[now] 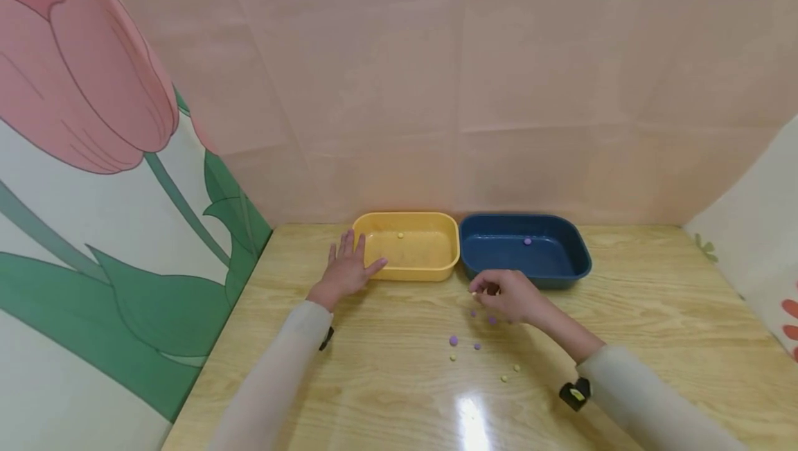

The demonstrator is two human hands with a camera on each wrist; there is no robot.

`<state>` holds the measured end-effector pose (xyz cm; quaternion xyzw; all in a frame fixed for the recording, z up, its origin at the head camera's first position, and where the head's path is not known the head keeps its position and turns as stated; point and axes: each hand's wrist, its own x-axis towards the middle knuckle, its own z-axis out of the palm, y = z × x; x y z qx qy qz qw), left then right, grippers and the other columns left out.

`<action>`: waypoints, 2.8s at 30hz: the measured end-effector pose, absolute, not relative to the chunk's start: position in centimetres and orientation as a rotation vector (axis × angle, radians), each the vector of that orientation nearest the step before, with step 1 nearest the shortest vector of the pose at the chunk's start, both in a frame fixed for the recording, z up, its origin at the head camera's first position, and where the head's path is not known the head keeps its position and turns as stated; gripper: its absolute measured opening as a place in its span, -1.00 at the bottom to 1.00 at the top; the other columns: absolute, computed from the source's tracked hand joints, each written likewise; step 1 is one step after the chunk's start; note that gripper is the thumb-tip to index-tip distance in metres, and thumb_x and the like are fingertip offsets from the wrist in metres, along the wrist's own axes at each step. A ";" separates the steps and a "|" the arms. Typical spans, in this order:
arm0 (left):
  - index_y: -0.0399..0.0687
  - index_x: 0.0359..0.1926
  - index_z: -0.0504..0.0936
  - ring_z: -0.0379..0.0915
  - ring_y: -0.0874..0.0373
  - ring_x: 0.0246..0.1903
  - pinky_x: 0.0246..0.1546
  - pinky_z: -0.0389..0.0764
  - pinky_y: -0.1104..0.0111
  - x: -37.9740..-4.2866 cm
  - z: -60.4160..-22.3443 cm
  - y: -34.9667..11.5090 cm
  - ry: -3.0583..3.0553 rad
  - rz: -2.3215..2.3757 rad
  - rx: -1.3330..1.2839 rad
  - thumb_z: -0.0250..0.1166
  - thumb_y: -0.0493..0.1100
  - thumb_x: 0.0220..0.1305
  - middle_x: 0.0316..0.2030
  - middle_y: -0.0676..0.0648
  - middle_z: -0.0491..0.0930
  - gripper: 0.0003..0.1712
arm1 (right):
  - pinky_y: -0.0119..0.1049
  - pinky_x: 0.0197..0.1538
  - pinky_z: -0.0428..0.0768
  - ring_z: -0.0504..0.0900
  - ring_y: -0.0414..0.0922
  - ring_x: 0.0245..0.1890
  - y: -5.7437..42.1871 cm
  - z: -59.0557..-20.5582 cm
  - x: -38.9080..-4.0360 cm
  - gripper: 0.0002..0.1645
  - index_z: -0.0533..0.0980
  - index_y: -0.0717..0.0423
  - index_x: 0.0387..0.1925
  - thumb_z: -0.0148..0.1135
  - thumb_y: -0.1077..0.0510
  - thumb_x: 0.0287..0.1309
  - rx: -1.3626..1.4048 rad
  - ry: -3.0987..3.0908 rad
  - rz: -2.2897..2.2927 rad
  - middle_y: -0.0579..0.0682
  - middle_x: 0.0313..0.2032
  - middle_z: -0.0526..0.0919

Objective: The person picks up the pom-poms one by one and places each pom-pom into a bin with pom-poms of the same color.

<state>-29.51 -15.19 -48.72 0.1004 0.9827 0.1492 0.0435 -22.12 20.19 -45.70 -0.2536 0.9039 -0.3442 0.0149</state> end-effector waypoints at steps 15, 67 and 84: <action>-0.17 0.62 -0.17 -0.53 -0.18 0.58 0.51 -0.40 -0.10 -29.8 -48.9 -15.4 2.998 0.471 0.310 -0.20 0.54 0.42 0.59 -0.33 -0.39 0.12 | -0.27 -0.21 0.55 0.56 -0.19 -0.32 16.5 -45.0 -25.9 -0.90 0.69 0.00 -0.20 0.31 0.21 0.29 -0.682 2.773 -1.142 -0.14 -0.33 0.70; -0.14 0.62 -0.18 -0.57 -0.16 0.58 0.51 -0.41 -0.10 -29.8 -48.7 -15.2 2.980 0.430 0.304 -0.20 0.50 0.45 0.58 -0.30 -0.47 0.07 | -0.09 -0.04 0.59 0.65 0.06 -0.10 10.4 -45.4 -34.2 -0.80 0.67 0.16 -0.08 0.23 0.18 0.36 -0.401 2.829 -1.153 0.13 -0.11 0.73; -0.14 0.62 -0.17 -0.56 -0.17 0.58 0.51 -0.40 -0.12 -29.8 -48.5 -15.1 2.977 0.430 0.333 -0.22 0.53 0.43 0.59 -0.33 -0.43 0.09 | -0.11 -0.10 0.62 0.64 0.10 -0.05 11.6 -44.0 -34.7 -0.76 0.66 0.21 -0.01 0.16 0.23 0.43 -0.390 2.855 -1.176 0.21 -0.04 0.69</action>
